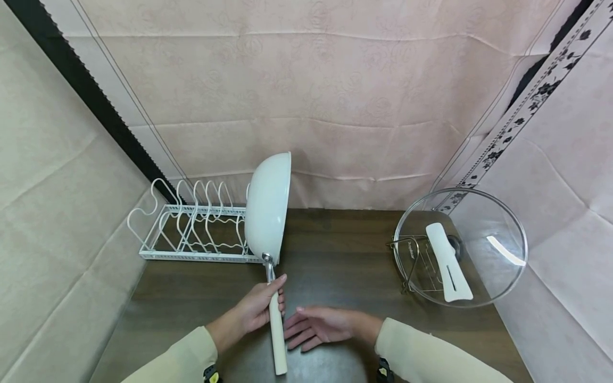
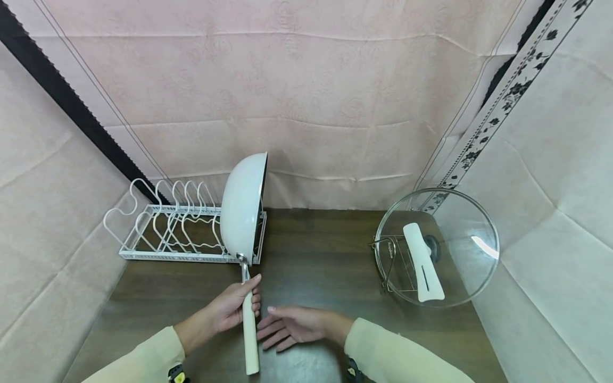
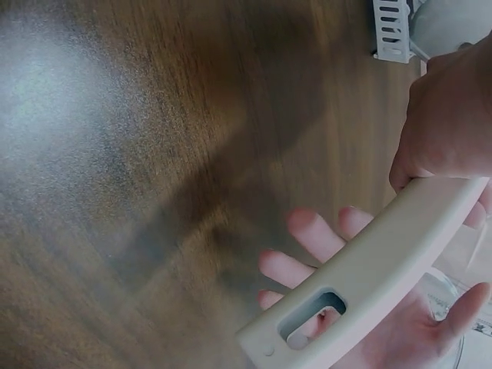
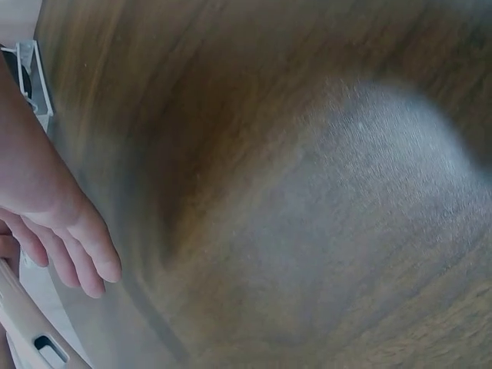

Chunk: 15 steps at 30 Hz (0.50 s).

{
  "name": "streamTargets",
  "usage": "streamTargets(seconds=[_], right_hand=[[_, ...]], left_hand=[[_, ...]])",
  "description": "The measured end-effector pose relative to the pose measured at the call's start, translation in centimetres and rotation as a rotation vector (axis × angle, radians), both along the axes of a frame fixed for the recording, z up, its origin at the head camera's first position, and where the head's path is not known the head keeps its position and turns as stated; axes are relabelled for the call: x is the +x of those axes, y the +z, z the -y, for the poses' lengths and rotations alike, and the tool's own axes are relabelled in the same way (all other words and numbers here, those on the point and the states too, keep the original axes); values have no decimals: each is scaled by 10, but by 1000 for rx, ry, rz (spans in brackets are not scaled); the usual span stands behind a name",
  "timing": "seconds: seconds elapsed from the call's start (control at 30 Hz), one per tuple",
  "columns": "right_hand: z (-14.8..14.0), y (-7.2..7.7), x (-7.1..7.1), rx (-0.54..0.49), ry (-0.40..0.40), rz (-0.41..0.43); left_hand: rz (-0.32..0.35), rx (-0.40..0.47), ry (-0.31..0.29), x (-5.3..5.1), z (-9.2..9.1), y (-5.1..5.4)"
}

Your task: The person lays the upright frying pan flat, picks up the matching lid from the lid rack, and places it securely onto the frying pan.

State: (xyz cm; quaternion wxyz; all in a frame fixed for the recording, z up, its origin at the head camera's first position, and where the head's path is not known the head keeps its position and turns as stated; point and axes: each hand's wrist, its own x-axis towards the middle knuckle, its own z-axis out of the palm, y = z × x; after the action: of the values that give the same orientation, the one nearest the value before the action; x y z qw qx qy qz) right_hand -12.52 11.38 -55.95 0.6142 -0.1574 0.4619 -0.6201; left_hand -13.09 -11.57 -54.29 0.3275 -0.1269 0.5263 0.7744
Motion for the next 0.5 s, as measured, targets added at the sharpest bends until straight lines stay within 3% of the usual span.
streamTargets(seconds=[0.5], right_hand=[[15,-9,10,31,-53,25]], left_hand=[[-27,-54,18,1,-2,0]])
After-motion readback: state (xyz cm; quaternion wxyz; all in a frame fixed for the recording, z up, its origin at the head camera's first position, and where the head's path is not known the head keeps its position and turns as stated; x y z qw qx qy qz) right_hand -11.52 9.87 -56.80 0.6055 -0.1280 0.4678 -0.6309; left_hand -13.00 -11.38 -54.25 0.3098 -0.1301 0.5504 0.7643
